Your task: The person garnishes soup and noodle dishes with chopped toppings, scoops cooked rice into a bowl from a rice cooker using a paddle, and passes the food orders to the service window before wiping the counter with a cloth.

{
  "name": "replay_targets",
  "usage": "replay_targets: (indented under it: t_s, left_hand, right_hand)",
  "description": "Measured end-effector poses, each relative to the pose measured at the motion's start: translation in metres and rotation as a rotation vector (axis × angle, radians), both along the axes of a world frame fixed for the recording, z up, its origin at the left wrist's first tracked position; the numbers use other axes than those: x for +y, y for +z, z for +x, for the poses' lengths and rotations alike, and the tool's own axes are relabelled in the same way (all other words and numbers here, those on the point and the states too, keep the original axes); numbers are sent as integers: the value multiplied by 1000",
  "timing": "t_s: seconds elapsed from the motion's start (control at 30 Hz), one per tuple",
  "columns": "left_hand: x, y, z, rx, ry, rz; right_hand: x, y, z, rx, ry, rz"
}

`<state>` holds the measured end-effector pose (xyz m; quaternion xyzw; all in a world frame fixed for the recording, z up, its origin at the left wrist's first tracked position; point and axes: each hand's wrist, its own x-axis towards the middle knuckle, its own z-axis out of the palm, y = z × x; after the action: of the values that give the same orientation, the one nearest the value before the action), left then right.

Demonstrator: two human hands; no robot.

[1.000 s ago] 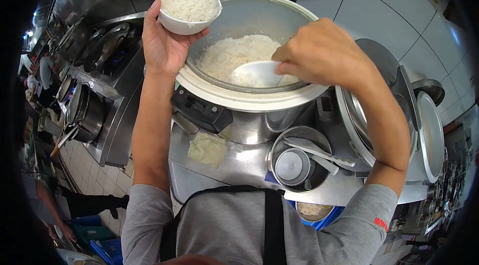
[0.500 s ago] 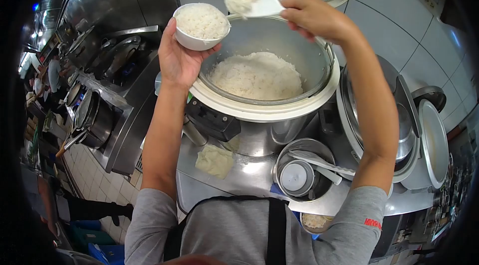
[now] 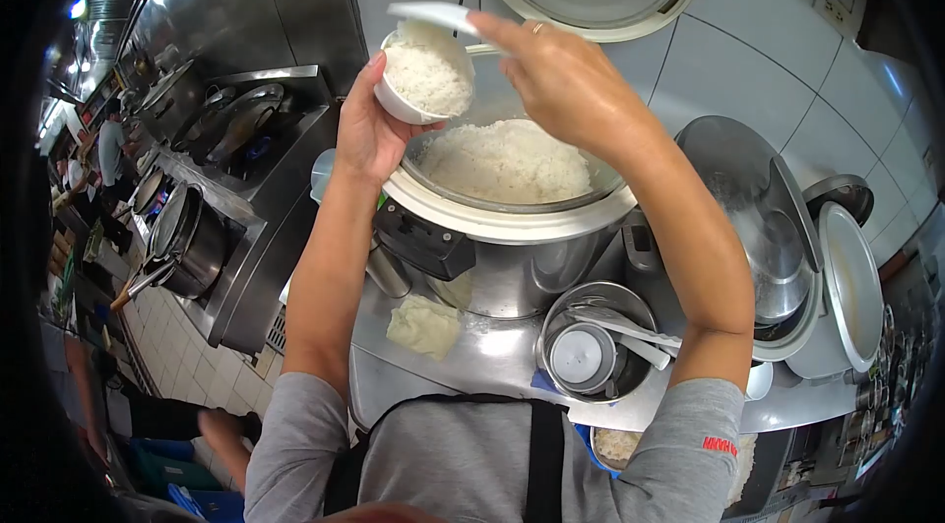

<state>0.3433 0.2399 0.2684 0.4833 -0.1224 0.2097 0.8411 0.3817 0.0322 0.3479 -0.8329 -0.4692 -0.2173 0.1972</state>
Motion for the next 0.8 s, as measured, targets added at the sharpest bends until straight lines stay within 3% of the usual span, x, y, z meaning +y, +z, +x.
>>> replay_targets:
  t_s: [0.03, 0.17, 0.3, 0.4, 0.43, 0.53, 0.63, 0.73, 0.8]
  left_hand:
    - [-1, 1, -1, 9, -9, -14]
    - [-1, 2, -6, 2, -31, -54]
    - [4, 0, -4, -69, -70, -71]
    - [3, 0, -3, -64, -52, -90]
    - [2, -1, -4, -69, -51, -96]
    - [1, 2, -8, -100, -41, -108]
    - [0, 1, -10, -149, -26, -140]
    - [1, -1, -9, -155, -25, -159]
    - [1, 0, -7, -135, -10, -140]
  right_hand:
    - [-1, -20, 14, -102, 122, 44]
    - [4, -33, -2, 28, 67, -11]
    - [-7, -19, 19, 223, 213, 200]
    - [1, -41, 8, 165, 151, 59]
    - [4, -54, 16, -74, 293, 155]
    - [-4, -31, 4, 647, 194, 331]
    - [2, -42, -6, 1020, 224, 530]
    - [31, -72, -25, 811, 293, 424]
    - [35, -62, -19, 886, 287, 390]
